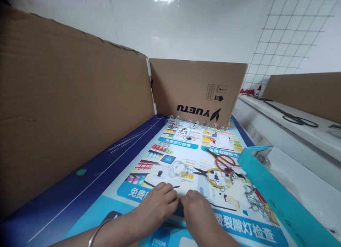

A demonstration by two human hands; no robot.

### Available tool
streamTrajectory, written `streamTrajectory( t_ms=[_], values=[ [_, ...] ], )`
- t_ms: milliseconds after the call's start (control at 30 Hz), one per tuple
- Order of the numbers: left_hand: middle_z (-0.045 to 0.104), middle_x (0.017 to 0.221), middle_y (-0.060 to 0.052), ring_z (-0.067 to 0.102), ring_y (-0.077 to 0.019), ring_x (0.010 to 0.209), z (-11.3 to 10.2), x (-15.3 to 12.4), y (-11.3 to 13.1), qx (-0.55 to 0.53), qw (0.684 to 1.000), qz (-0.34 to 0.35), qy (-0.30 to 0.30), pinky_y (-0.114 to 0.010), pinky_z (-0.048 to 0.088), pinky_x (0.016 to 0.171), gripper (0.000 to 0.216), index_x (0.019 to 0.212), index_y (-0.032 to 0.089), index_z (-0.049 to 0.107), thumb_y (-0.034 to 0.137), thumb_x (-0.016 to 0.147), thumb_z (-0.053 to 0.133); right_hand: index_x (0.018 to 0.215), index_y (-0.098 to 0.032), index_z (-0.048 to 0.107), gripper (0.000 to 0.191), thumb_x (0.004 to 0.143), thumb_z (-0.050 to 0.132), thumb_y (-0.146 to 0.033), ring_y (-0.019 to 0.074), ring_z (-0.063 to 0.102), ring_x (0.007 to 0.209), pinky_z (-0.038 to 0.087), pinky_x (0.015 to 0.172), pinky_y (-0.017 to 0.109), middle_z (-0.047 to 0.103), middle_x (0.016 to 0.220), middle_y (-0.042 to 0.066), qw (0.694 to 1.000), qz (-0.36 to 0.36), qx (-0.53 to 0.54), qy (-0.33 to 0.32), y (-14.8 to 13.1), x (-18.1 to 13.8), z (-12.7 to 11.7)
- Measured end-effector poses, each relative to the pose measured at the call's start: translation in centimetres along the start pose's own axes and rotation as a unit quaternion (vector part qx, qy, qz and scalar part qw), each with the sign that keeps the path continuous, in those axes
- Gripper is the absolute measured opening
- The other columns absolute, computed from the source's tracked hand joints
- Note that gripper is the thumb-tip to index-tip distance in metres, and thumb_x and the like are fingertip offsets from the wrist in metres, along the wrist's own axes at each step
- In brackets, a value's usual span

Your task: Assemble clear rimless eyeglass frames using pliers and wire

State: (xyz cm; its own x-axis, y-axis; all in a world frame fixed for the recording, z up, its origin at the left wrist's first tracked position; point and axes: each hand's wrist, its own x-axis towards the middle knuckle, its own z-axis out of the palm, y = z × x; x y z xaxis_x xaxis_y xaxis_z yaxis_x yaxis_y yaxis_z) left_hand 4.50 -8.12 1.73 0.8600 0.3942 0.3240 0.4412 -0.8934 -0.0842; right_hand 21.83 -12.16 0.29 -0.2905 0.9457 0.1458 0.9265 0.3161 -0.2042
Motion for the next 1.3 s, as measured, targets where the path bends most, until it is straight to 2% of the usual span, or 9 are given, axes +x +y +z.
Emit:
streamTrajectory(
  t_ms=[300, 433, 567, 700, 800, 900, 1033, 1133, 1300],
  values=[
    [0.055, 0.080, -0.001, 0.047, -0.0203, 0.076, 0.6, -0.2, 0.2, -0.018, 0.999, -0.023, -0.037, -0.034, 0.036, 0.067, 0.007, 0.082, 0.017, 0.053, 0.016, 0.080, 0.059, 0.073, -0.019, 0.057, 0.020, 0.079, 0.042, -0.007, 0.0160, 0.049, 0.069, 0.031, 0.063, 0.026, 0.056, 0.074, 0.003, 1.000, 0.008, 0.007, -0.014, 0.0, 0.0, -0.5],
    [0.055, 0.081, -0.003, 0.047, -0.0204, 0.077, 0.8, -0.2, 0.0, -0.051, 0.996, -0.052, -0.045, -0.033, 0.038, 0.069, 0.002, 0.083, 0.017, 0.055, 0.016, 0.082, 0.056, 0.077, -0.018, 0.059, 0.018, 0.079, 0.043, -0.010, 0.0165, 0.051, 0.075, 0.034, 0.067, 0.026, 0.058, 0.077, 0.004, 0.994, 0.020, 0.110, -0.022, -0.3, 0.3, -1.5],
    [0.055, 0.076, -0.003, 0.048, -0.0196, 0.074, 0.9, -0.2, -0.3, -0.102, 0.989, -0.099, -0.038, -0.031, 0.038, 0.067, 0.013, 0.081, 0.017, 0.057, 0.010, 0.085, 0.047, 0.074, -0.019, 0.060, 0.017, 0.078, 0.046, -0.011, 0.0145, 0.053, 0.075, 0.035, 0.067, 0.024, 0.058, 0.077, 0.002, 0.982, 0.038, 0.183, -0.025, -0.2, 0.5, -1.9],
    [0.057, 0.074, -0.003, 0.051, -0.0176, 0.073, 1.4, -0.2, -0.8, -0.213, 0.965, -0.152, -0.010, -0.028, 0.039, 0.066, 0.018, 0.080, 0.017, 0.060, 0.011, 0.084, 0.045, 0.069, -0.020, 0.060, 0.014, 0.075, 0.049, -0.012, 0.0134, 0.053, 0.073, 0.035, 0.065, 0.023, 0.057, 0.072, 0.000, 0.967, 0.068, 0.247, -0.005, 0.1, 0.7, -1.7],
    [0.059, 0.077, -0.002, 0.053, -0.0153, 0.075, 1.6, -0.1, -1.2, -0.332, 0.923, -0.191, 0.024, -0.025, 0.040, 0.067, 0.018, 0.083, 0.019, 0.063, 0.011, 0.082, 0.047, 0.067, -0.020, 0.060, 0.011, 0.073, 0.052, -0.014, 0.0138, 0.053, 0.072, 0.037, 0.064, 0.024, 0.057, 0.070, -0.001, 0.947, 0.098, 0.306, 0.012, 0.3, 0.8, -1.5],
    [0.060, 0.076, -0.001, 0.055, -0.0141, 0.073, 1.8, 0.0, -1.3, -0.431, 0.863, -0.259, 0.045, -0.024, 0.040, 0.066, 0.013, 0.079, 0.019, 0.065, 0.013, 0.079, 0.053, 0.071, -0.019, 0.060, 0.007, 0.073, 0.054, -0.020, 0.0131, 0.054, 0.063, 0.040, 0.059, 0.024, 0.055, 0.064, -0.001, 0.912, 0.140, 0.386, 0.012, 0.2, 1.0, -1.1],
    [0.055, 0.066, 0.001, 0.047, -0.0100, 0.056, 1.8, 0.3, -0.9, -0.579, 0.736, -0.348, 0.045, -0.021, 0.036, 0.053, 0.009, 0.076, 0.016, 0.061, 0.023, 0.077, 0.057, 0.079, -0.017, 0.059, 0.017, 0.075, 0.054, -0.033, 0.0120, 0.055, 0.052, 0.046, 0.051, 0.025, 0.055, 0.062, -0.002, 0.844, 0.189, 0.502, 0.002, -0.3, 1.1, -0.7],
    [0.045, 0.055, 0.005, 0.035, -0.0064, 0.045, 1.5, 0.4, -0.4, -0.660, 0.652, -0.369, 0.048, -0.019, 0.027, 0.043, 0.015, 0.077, 0.015, 0.058, 0.030, 0.078, 0.058, 0.079, -0.016, 0.059, 0.024, 0.074, 0.057, -0.038, 0.0124, 0.056, 0.055, 0.049, 0.056, 0.027, 0.055, 0.063, -0.001, 0.802, 0.208, 0.560, 0.015, -0.7, 1.2, -0.7],
    [0.043, 0.053, 0.005, 0.033, -0.0053, 0.043, 1.3, 0.3, 0.3, -0.714, 0.593, -0.367, 0.072, -0.018, 0.024, 0.042, 0.019, 0.075, 0.014, 0.055, 0.033, 0.079, 0.058, 0.077, -0.016, 0.060, 0.027, 0.071, 0.061, -0.042, 0.0129, 0.055, 0.061, 0.051, 0.061, 0.029, 0.058, 0.069, 0.001, 0.757, 0.225, 0.611, 0.046, -1.4, 1.3, -0.9]
  ],
)
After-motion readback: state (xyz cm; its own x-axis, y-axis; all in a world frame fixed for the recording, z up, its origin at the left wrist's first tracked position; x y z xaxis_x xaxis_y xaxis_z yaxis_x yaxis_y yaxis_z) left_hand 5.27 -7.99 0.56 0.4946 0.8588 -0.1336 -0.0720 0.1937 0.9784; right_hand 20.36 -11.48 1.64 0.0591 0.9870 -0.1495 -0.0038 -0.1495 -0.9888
